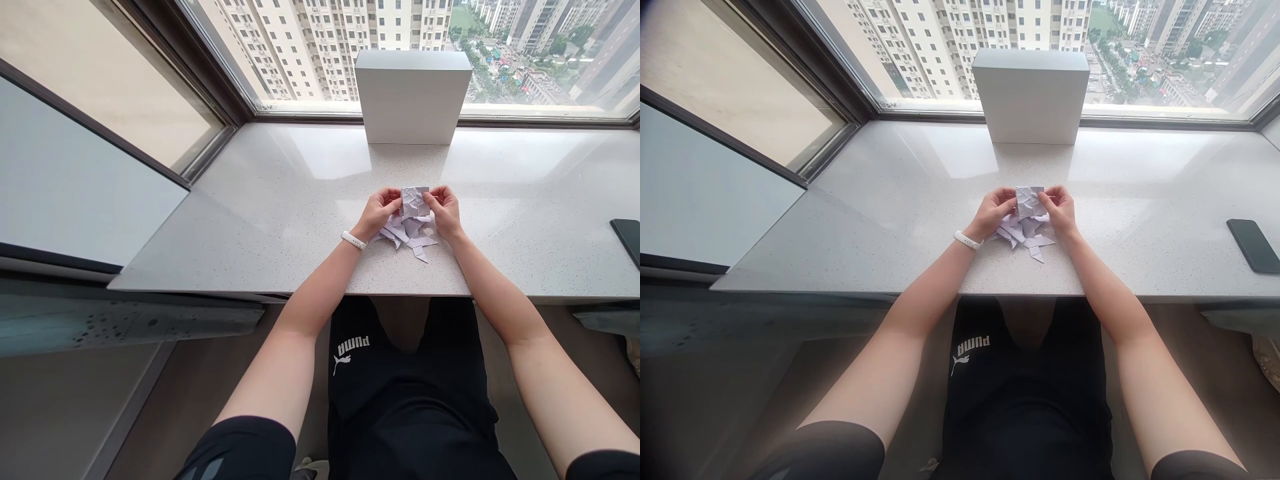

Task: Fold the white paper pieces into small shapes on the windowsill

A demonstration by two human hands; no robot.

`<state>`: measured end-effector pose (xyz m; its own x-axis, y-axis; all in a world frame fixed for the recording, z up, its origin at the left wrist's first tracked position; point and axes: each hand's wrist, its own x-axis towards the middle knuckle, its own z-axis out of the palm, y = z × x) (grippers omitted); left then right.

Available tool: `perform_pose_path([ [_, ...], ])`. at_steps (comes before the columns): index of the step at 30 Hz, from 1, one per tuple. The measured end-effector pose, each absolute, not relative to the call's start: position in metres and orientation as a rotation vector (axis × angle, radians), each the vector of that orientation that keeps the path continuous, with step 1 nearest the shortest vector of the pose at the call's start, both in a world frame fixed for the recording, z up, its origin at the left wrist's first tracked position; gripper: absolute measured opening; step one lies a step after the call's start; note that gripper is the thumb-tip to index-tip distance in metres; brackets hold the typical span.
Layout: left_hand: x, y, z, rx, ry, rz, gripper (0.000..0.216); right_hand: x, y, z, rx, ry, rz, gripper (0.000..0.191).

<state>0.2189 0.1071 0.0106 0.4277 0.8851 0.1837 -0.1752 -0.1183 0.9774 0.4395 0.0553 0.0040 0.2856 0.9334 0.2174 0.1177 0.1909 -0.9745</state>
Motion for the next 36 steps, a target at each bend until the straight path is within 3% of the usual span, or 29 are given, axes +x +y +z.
perform_pose_path([
  [4,0.219,0.106,0.012,1.379,0.683,1.032,0.028,0.438,0.055,0.004,-1.219,-1.130,0.785,0.074],
  [13,0.219,0.102,0.013,1.438,0.703,1.051,0.045,0.437,0.054,0.007,-1.263,-1.123,0.767,0.072],
  [30,0.220,0.106,0.013,1.309,0.786,1.127,0.031,0.444,0.058,-0.003,-1.174,-1.168,0.812,0.073],
  [36,0.221,0.110,0.009,1.304,0.815,1.164,0.036,0.444,0.061,-0.009,-1.095,-1.155,0.889,0.077],
])
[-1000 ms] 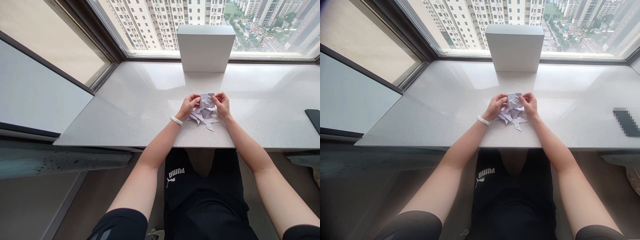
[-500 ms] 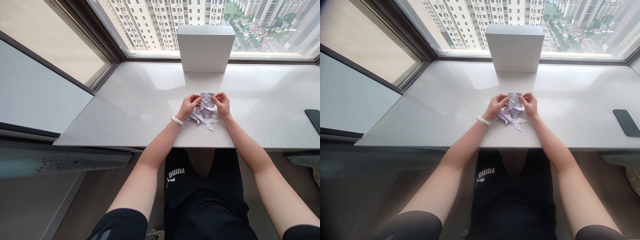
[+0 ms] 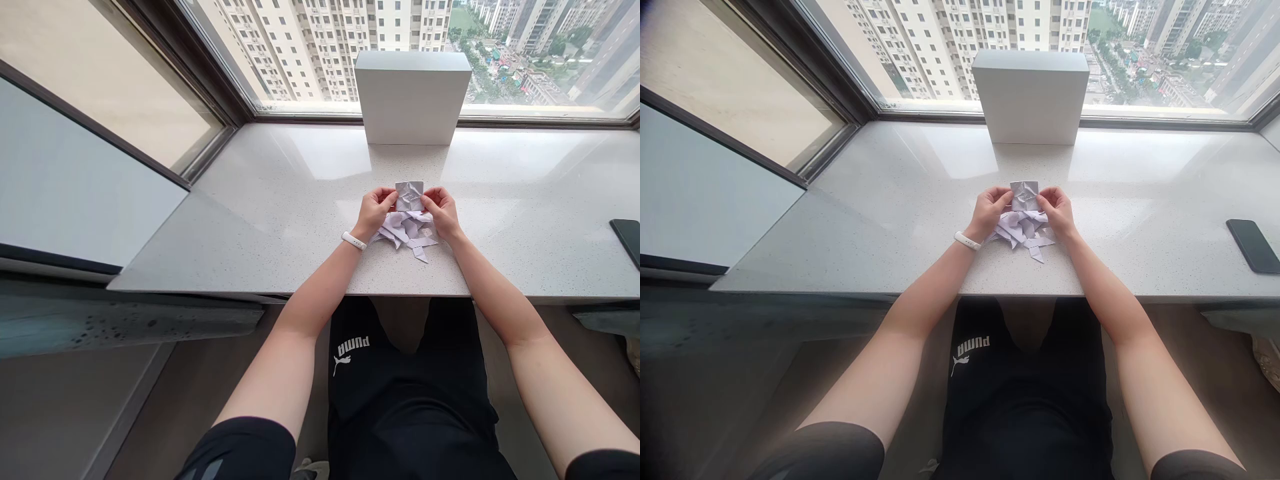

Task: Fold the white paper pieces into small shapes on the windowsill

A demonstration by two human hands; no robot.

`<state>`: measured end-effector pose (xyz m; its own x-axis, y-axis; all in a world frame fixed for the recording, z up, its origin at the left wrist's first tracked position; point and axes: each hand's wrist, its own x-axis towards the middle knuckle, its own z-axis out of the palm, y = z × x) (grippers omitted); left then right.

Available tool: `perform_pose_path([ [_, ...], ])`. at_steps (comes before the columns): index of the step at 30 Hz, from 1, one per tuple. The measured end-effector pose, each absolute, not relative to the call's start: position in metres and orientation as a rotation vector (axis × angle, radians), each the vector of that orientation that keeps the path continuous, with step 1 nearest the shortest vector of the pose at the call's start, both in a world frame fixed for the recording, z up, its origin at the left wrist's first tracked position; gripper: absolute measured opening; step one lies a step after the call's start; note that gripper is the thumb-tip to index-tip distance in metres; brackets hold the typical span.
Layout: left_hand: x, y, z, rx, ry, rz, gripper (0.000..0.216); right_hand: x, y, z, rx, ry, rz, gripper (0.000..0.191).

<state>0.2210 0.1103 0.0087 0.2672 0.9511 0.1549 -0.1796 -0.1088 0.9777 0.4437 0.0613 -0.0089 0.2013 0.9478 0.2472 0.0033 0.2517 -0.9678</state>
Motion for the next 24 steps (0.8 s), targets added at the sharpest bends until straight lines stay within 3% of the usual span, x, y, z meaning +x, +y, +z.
perform_pose_path([
  [9,0.202,0.126,0.009,1.701,0.991,1.292,0.032,0.483,0.078,-0.007,-1.132,-1.040,0.841,0.060],
  [17,0.176,0.169,-0.006,1.795,1.333,1.367,0.034,0.603,0.145,0.027,-1.575,-0.803,0.629,0.035],
  [24,0.178,0.169,-0.013,1.878,1.369,1.316,0.037,0.617,0.171,0.047,-1.895,-0.800,0.630,0.020],
])
